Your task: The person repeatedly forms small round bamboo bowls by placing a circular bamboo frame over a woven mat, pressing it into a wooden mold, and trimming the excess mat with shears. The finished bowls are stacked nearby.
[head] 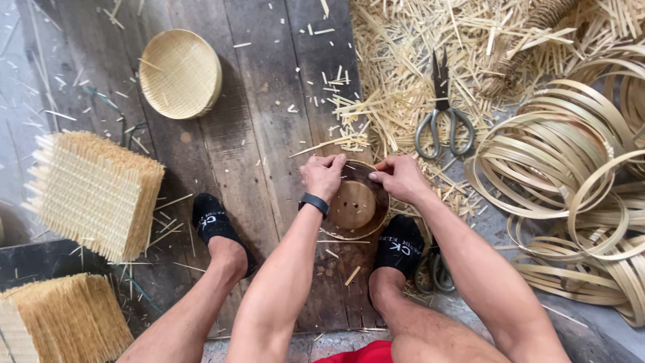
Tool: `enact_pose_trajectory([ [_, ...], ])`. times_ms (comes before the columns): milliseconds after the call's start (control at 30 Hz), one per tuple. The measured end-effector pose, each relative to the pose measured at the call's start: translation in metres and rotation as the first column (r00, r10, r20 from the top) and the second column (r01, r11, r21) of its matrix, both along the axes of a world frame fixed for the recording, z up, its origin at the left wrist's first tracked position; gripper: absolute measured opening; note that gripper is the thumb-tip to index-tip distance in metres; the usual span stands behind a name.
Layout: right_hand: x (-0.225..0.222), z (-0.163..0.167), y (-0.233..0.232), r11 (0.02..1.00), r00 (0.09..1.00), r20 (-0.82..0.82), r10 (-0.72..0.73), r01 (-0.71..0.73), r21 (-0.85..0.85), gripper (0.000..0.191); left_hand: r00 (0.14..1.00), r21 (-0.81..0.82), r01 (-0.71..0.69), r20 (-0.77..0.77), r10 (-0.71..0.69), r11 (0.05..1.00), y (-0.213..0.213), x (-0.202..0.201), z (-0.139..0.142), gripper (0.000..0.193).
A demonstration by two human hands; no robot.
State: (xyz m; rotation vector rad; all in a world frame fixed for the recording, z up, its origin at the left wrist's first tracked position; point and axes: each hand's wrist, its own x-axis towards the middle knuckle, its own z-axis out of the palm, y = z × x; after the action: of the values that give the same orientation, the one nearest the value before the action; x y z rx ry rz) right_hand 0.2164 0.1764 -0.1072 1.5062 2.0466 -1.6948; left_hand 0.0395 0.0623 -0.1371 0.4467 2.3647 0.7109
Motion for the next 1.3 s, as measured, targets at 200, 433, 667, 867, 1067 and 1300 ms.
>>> enact_pose_trajectory([
  [200, 0.001, -0.024, 0.002, 0.996, 0.998, 0.012, -0.057, 0.057, -0.071, 0.025, 0.998, 0.003, 0.049, -0.038, -0.048, 0.999, -0.002, 0.004, 0.007, 0.027],
  [433, 0.0, 0.007, -0.002, 0.997, 0.991, 0.134, -0.005, -0.006, 0.082, 0.03, 0.993, 0.034, 0.092, -0.076, -0.089, 0.995, -0.004, -0.002, 0.004, 0.03],
  [667, 0.045, 0.013, -0.046, 0.978, 0.99, 0.041, -0.138, 0.143, -0.154, 0.034, 0.99, 0.081, -0.119, 0.087, 0.112, 0.99, -0.086, -0.012, 0.008, 0.034],
  [867, 0.048, -0.03, -0.05, 0.835, 0.911, -0.017, -0.413, 0.371, -0.406, 0.025, 0.925, 0.034, -0.246, 0.306, 0.224, 0.969, -0.093, -0.02, 0.008, 0.038],
  [1067, 0.043, -0.016, -0.047, 0.85, 0.899, 0.02, -0.438, 0.421, -0.316, 0.021, 0.913, 0.063, -0.312, 0.295, 0.281, 0.948, -0.09, -0.016, 0.018, 0.037],
  [1300, 0.051, -0.003, -0.069, 0.686, 0.843, -0.134, -0.52, 0.319, -0.654, 0.021, 0.296, 0.026, -0.711, 0.917, 0.266, 0.703, -0.114, 0.034, 0.014, 0.032],
])
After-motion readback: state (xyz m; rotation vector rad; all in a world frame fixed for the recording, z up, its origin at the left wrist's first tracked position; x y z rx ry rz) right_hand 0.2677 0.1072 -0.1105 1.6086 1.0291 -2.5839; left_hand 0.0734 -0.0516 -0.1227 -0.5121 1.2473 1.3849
